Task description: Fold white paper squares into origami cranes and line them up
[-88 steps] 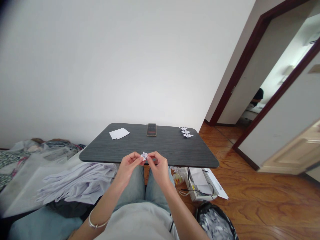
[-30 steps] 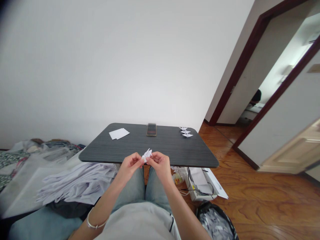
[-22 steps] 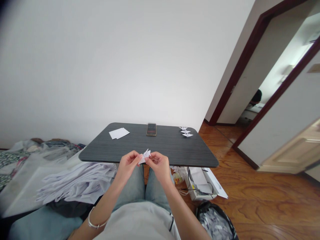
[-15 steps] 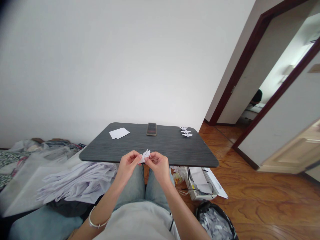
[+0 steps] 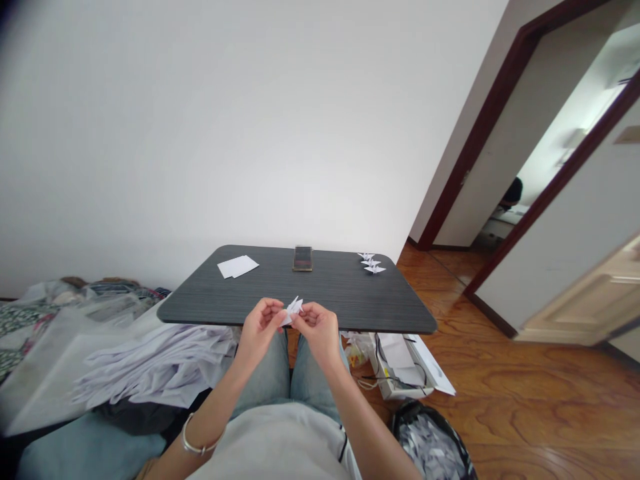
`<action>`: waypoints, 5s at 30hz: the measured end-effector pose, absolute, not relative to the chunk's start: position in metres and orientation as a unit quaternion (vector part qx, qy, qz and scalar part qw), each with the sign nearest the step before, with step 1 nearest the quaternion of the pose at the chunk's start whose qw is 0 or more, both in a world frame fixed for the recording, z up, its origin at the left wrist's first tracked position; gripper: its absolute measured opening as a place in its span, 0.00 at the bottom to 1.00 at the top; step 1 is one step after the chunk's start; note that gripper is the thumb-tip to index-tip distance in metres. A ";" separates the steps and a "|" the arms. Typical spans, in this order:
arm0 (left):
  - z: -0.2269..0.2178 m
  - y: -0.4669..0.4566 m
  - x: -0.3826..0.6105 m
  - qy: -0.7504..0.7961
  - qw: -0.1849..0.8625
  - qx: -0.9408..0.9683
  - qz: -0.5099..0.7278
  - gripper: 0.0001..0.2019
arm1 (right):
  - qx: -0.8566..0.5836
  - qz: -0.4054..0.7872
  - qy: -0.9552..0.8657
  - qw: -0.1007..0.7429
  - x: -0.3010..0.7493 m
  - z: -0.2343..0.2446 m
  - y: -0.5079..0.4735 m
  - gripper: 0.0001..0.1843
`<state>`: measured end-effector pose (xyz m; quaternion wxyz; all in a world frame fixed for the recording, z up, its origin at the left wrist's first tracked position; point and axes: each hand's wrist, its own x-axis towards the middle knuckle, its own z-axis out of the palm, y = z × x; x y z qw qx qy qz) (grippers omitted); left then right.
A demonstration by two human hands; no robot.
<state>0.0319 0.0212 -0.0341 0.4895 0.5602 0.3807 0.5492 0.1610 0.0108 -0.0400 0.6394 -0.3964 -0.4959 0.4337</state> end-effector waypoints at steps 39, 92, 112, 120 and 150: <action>-0.031 0.021 0.029 0.354 0.446 0.560 0.602 0.05 | -0.371 0.455 -0.509 0.629 0.158 -0.032 0.010 0.09; -0.010 0.009 0.028 0.315 0.556 0.518 0.568 0.08 | -0.307 0.449 -0.541 0.642 0.160 -0.023 0.002 0.06; -0.012 0.010 0.026 0.291 0.541 0.545 0.571 0.03 | -0.277 0.451 -0.535 0.659 0.161 -0.025 0.003 0.04; -0.010 0.007 0.025 0.270 0.552 0.556 0.559 0.06 | -0.267 0.425 -0.537 0.678 0.161 -0.025 0.001 0.04; -0.001 0.006 0.020 0.367 0.541 0.529 0.541 0.12 | -0.360 0.457 -0.552 0.597 0.162 -0.021 -0.007 0.12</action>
